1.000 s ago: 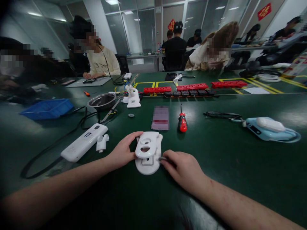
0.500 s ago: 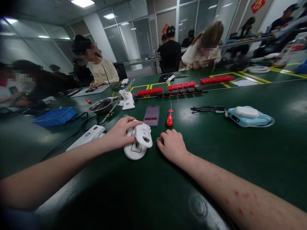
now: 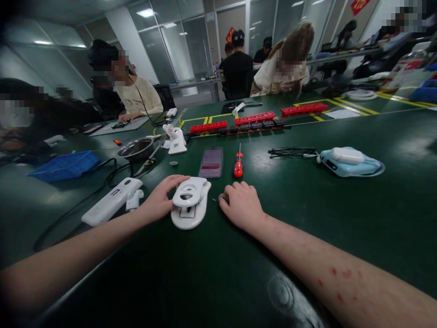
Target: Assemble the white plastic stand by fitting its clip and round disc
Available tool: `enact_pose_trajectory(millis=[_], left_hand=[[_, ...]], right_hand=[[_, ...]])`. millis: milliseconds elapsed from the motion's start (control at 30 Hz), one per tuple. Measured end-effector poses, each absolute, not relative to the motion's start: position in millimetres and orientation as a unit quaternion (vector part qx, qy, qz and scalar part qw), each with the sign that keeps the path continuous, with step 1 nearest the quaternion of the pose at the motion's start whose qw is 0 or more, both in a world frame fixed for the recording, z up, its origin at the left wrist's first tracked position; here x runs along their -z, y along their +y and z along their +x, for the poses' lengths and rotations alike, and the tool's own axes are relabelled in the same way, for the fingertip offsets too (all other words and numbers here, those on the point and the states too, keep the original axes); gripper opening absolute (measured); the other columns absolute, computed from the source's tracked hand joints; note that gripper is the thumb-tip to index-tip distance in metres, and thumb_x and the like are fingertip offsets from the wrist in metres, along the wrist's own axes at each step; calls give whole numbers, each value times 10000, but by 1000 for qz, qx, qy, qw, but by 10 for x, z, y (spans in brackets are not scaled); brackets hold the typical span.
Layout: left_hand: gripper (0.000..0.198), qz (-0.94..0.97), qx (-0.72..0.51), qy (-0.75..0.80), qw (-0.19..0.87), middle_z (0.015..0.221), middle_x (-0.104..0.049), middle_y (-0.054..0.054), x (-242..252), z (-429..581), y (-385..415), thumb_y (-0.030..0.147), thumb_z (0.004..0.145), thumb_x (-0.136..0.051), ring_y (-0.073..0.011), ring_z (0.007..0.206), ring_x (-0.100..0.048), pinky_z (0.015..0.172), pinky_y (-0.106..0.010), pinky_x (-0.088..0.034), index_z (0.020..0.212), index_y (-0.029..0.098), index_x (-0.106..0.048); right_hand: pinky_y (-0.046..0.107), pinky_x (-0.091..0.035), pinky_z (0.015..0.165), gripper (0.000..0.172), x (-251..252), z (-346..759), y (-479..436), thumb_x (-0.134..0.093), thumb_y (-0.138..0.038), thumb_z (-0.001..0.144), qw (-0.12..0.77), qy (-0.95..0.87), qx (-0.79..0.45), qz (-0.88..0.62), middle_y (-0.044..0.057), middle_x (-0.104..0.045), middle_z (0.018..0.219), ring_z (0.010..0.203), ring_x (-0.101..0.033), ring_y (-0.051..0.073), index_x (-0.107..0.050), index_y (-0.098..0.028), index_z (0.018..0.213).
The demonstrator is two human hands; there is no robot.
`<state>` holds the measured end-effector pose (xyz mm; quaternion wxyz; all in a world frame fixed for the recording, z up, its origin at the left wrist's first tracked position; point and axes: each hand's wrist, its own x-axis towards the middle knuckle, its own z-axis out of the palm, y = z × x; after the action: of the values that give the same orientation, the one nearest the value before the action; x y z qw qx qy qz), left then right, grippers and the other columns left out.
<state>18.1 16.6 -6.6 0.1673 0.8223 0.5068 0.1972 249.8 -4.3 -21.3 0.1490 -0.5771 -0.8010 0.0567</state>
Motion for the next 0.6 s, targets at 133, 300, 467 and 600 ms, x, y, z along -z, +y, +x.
enact_pose_trajectory(millis=[133,300,467,600], left_hand=[[483,815,-236,493,191,1197,-441,-72,216,143,183,273,719,-538,-221,1123,-407,970,-396,-314,1183,190,-433],[544,811,-215,500,214,1246,-409,-78,274,113,213,340,747,-518,-224,1135,-402,967,-398,-318,1245,196,-351],[613,818,-177,503,216,1339,-331,-90,286,73,231,417,752,-496,-249,1236,-279,1023,-440,-213,1283,186,-293],[622,823,-161,500,217,1378,-278,-87,283,41,224,408,763,-481,-248,1274,-205,1038,-472,-136,1302,196,-253]], right_hand=[[320,-329,641,204,212,2489,-12,-460,-360,783,162,-791,-84,-584,50,-552,783,753,-471,203,-543,-175,800],[286,-356,606,192,219,2506,37,-433,-344,809,178,-775,-131,-593,17,-547,717,682,-485,163,-526,-180,840],[252,-390,589,158,219,2515,5,-401,-289,831,262,-763,-173,-565,15,-540,724,651,-497,129,-504,-176,791],[257,-401,600,110,-20,2336,-23,-427,-249,812,327,-794,-128,-495,24,-530,727,663,-494,133,-503,-176,780]])
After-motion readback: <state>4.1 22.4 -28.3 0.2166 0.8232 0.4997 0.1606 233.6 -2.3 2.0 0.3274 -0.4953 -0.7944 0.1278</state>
